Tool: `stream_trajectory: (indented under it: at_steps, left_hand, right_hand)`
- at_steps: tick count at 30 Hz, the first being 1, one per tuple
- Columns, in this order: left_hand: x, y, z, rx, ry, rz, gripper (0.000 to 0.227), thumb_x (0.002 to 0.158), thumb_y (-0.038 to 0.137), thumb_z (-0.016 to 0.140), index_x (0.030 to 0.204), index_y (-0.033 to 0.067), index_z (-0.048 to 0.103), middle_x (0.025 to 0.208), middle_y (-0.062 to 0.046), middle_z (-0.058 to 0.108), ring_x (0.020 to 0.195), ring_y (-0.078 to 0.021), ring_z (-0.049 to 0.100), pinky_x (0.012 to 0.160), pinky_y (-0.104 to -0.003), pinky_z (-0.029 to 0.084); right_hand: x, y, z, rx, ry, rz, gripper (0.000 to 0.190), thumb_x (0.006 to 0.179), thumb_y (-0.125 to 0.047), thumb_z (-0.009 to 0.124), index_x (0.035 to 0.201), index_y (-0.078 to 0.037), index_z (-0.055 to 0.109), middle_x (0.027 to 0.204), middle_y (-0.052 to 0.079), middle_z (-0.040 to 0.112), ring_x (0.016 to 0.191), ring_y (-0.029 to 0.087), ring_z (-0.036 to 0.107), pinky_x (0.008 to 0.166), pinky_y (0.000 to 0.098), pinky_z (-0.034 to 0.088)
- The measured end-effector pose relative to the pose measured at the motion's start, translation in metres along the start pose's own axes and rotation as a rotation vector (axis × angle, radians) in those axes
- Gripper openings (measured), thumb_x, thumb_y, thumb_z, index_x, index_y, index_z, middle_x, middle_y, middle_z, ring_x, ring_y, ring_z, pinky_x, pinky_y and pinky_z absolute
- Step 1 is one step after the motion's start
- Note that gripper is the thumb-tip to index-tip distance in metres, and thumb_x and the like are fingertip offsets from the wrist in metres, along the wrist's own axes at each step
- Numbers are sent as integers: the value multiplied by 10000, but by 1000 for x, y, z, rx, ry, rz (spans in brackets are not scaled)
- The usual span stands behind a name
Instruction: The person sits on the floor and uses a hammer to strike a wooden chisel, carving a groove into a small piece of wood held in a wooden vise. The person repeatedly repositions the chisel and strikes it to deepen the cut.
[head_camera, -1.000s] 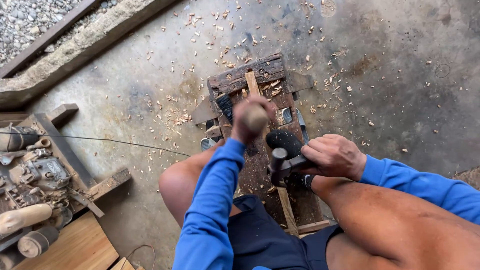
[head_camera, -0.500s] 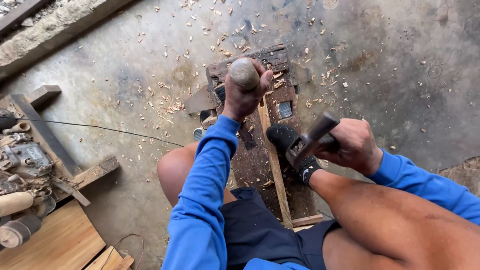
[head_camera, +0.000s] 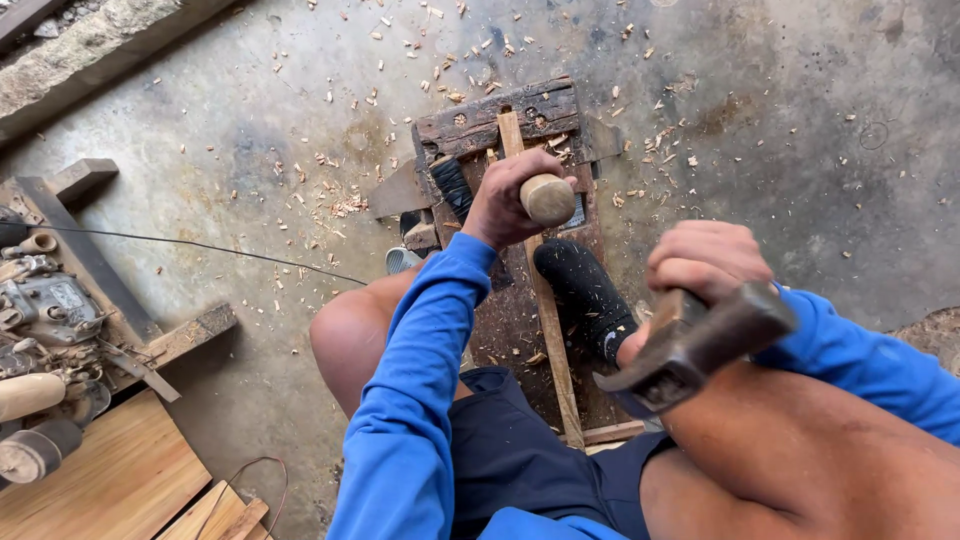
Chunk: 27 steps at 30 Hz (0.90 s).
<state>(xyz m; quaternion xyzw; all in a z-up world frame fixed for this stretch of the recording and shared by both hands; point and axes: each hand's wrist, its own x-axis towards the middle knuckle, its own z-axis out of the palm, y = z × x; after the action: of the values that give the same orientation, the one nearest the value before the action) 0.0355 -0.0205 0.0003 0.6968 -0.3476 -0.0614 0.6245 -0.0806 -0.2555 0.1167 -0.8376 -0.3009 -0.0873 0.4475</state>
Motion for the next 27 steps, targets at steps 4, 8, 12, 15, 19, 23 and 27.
stream_trajectory:
  at_steps: [4, 8, 12, 15, 19, 23, 27]
  left_hand:
    - [5, 0, -1, 13, 40, 19, 246, 898, 127, 852, 995, 79, 632, 894, -68, 680, 828, -192, 706, 758, -334, 580]
    - [-1, 0, 3, -91, 33, -83, 277, 835, 121, 844, 1014, 56, 643, 911, -86, 697, 818, -239, 701, 752, -344, 577]
    - [-17, 7, 12, 35, -7, 8, 229, 893, 153, 837, 971, 69, 639, 882, -97, 653, 827, -279, 678, 765, -372, 560]
    - [-17, 6, 12, 75, 7, -37, 226, 911, 162, 830, 941, 63, 629, 864, -106, 629, 803, -306, 649, 745, -387, 530]
    - [-35, 33, 17, 157, 58, 53, 288, 746, 213, 839, 903, 64, 649, 833, -128, 611, 787, -350, 612, 717, -412, 493]
    - [-33, 10, 22, 142, 9, 221, 264, 703, 116, 857, 850, 108, 637, 829, -78, 662, 799, -278, 682, 778, -406, 560]
    - [-2, -7, 6, 26, 345, -117, 202, 868, 104, 851, 849, 81, 651, 776, -43, 669, 701, -136, 671, 666, -281, 559]
  right_hand:
    - [20, -5, 11, -199, -106, 185, 473, 809, -413, 897, 919, -79, 580, 781, 97, 626, 651, 302, 635, 565, 396, 498]
    - [-5, -5, 13, -207, -46, 406, 324, 873, -347, 840, 914, -113, 620, 762, 121, 638, 641, 324, 652, 567, 422, 505]
    - [-3, -6, 21, -155, -46, 356, 287, 861, -327, 802, 864, -118, 605, 757, 122, 634, 654, 344, 657, 568, 438, 504]
    - [15, -10, 23, -315, -151, 484, 368, 823, -332, 851, 890, -52, 622, 717, 163, 611, 634, 385, 625, 522, 438, 469]
    - [0, -14, 23, -208, -25, 550, 351, 861, -345, 842, 896, -64, 633, 657, 132, 570, 567, 326, 582, 512, 401, 448]
    - [-16, -11, 28, -5, 217, 583, 300, 939, -349, 746, 988, -65, 661, 650, 55, 532, 532, 173, 517, 535, 330, 431]
    - [-28, -17, 30, 165, 333, 638, 333, 1028, -397, 676, 1020, -65, 650, 715, 7, 566, 623, 79, 525, 585, 273, 435]
